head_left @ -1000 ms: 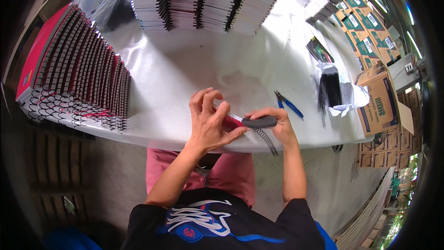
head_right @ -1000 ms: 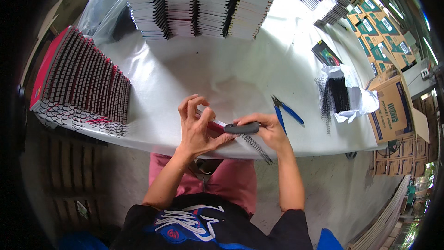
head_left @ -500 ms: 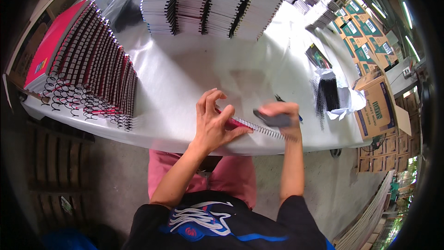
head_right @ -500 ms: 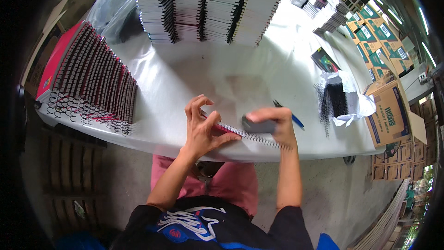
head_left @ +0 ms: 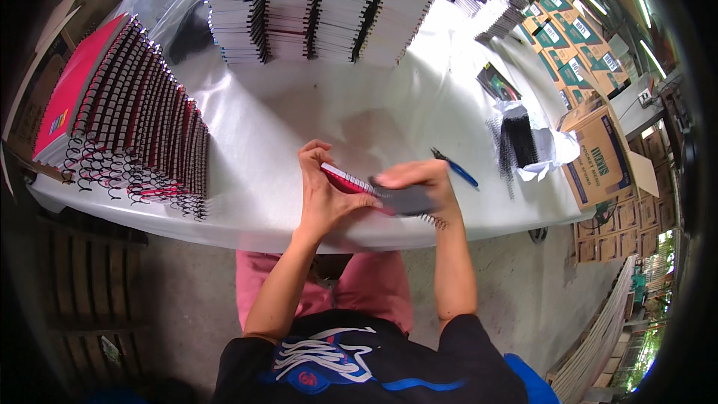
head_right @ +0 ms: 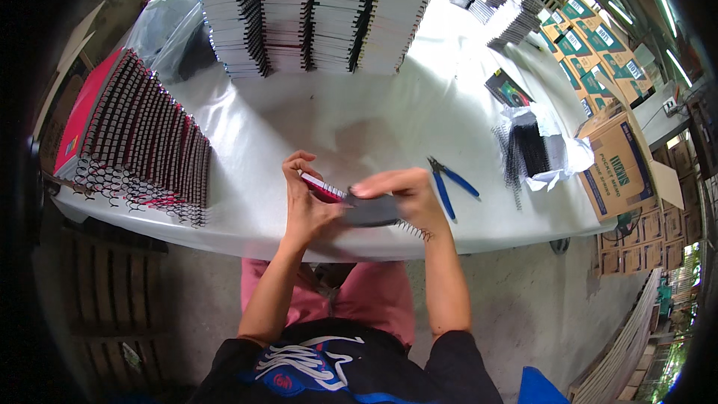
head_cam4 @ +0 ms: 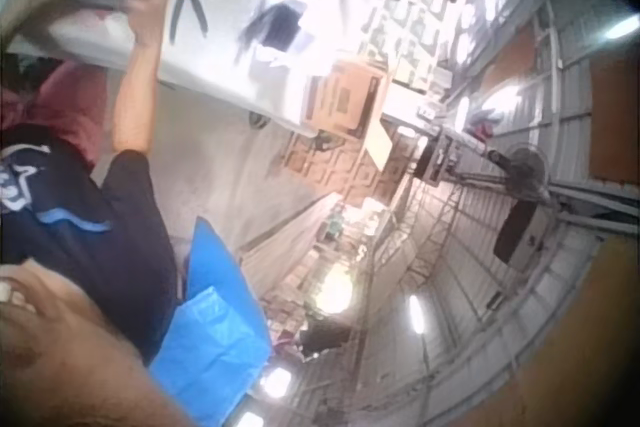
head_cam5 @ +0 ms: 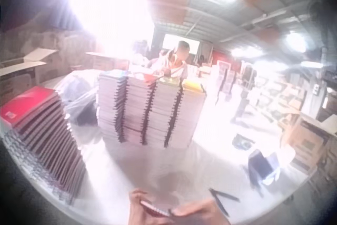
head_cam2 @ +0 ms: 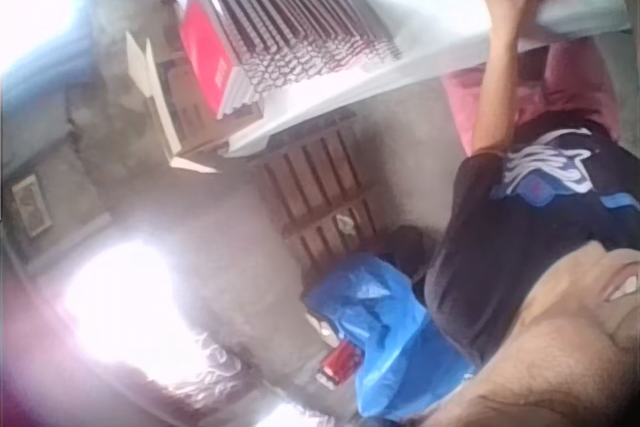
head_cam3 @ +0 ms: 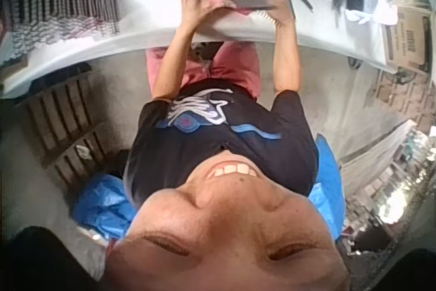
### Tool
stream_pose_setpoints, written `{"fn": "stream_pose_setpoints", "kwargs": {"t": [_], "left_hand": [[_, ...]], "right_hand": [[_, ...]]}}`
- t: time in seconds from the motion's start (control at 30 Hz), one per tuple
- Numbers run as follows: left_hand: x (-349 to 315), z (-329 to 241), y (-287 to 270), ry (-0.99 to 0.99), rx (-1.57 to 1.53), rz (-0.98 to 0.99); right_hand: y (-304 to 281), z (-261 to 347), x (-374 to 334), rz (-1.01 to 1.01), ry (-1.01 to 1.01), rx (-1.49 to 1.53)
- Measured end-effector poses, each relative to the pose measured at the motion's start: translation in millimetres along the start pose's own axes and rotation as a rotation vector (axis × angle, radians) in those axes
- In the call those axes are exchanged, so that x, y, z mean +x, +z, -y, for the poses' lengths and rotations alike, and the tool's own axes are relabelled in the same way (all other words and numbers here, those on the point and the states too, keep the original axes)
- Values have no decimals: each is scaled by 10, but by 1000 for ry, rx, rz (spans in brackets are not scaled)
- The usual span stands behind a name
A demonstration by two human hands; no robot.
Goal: The person assembles spiral-bound notebooks by inserting metal spiral coils into pre-punched holes on the covers and pages. They use pliers to secure the ends of the coils and a small hammer-like tool to press the coils into place. Completed notebooks are stacked on the table.
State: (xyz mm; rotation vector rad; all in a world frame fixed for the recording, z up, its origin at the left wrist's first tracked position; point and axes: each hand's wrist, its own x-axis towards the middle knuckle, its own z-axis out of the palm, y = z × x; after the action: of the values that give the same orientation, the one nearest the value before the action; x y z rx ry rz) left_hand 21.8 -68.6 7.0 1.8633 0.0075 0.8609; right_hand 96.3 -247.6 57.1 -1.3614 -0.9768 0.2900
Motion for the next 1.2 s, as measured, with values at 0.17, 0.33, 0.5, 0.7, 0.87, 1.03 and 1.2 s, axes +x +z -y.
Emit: {"fn": "stream_pose_setpoints", "kwargs": {"t": [0.17, 0.33, 0.5, 0.7, 0.87, 1.03, 1.2], "left_hand": [[-26, 40, 60, -112, -73, 69], [-10, 57, 28, -110, -56, 72], [-66, 180, 37, -118, -276, 98], [-61, -99, -77, -259, -720, -80], [-142, -228, -104, -213, -584, -221], [-173, -233, -264, -33, -351, -266], [-169, -393, -326, -207, -526, -265]], "right_hand": [[10, -47, 49, -53, -66, 369], [113, 59, 203, -106, 194, -107], [-156, 65, 111, -315, 260, -877], [-371, 42, -705, -314, 748, -1453], [-213, 68, -947, -624, 451, -1084], [718, 908, -449, -454, 187, -840], [1072, 1045, -306, -332, 115, -1097]]}}
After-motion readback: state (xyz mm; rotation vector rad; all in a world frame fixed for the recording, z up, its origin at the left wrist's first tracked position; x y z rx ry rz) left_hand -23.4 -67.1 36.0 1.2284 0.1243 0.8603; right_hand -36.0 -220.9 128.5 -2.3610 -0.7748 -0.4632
